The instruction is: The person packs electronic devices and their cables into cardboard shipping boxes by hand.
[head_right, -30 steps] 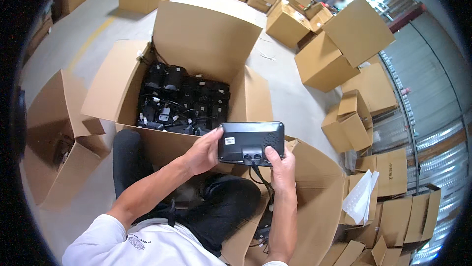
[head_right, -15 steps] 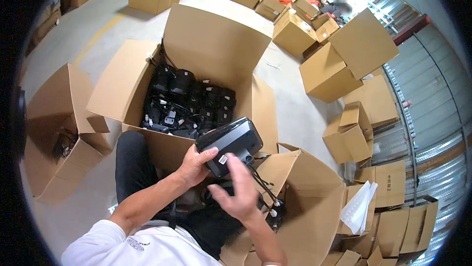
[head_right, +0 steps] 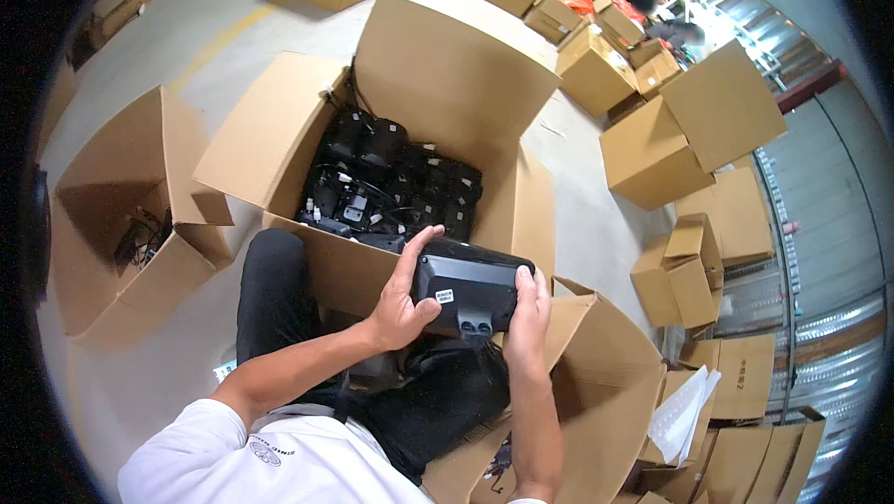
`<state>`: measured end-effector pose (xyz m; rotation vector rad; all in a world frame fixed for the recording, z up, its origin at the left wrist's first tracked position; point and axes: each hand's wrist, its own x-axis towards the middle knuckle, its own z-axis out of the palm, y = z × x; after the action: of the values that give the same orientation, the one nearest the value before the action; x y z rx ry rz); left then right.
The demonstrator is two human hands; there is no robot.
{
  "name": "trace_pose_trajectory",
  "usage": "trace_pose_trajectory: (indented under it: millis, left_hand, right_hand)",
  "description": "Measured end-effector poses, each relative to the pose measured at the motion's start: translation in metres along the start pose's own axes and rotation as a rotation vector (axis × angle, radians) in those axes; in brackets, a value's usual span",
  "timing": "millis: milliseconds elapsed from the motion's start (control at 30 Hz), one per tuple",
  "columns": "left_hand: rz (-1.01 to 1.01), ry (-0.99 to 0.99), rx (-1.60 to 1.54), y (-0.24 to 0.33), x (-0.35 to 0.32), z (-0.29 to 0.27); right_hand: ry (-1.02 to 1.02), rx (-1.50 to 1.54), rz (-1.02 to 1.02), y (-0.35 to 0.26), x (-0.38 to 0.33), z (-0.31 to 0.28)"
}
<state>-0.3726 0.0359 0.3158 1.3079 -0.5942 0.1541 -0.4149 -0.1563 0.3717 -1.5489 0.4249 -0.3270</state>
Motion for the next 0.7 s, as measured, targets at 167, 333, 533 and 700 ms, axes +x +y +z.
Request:
trace_pose_trajectory:
  millis: [167, 333, 533, 700]
  left_hand:
    - [-0.263, 0.078, -0.204, 0.006, 0.026, -0.015]
    - [-0.164, -0.11, -0.435, -0.023, 0.082, -0.01]
    - [-0.548, -0.309, -1.078, -0.016, 0.062, 0.028]
    - [-0.37, -0.496, -0.925, -0.01, 0.065, 0.074]
  right_hand:
    - [-0.038, -0.271, -0.208, -0.029, -0.008, 0.023]
    - [0.028, -0.084, -0.387, -0.081, 0.014, 0.032]
    - [0.13, -0.482, -0.42, -0.133, 0.031, -0.024]
    - [0.302, -0.03, -0.383, -0.153, 0.045, -0.008]
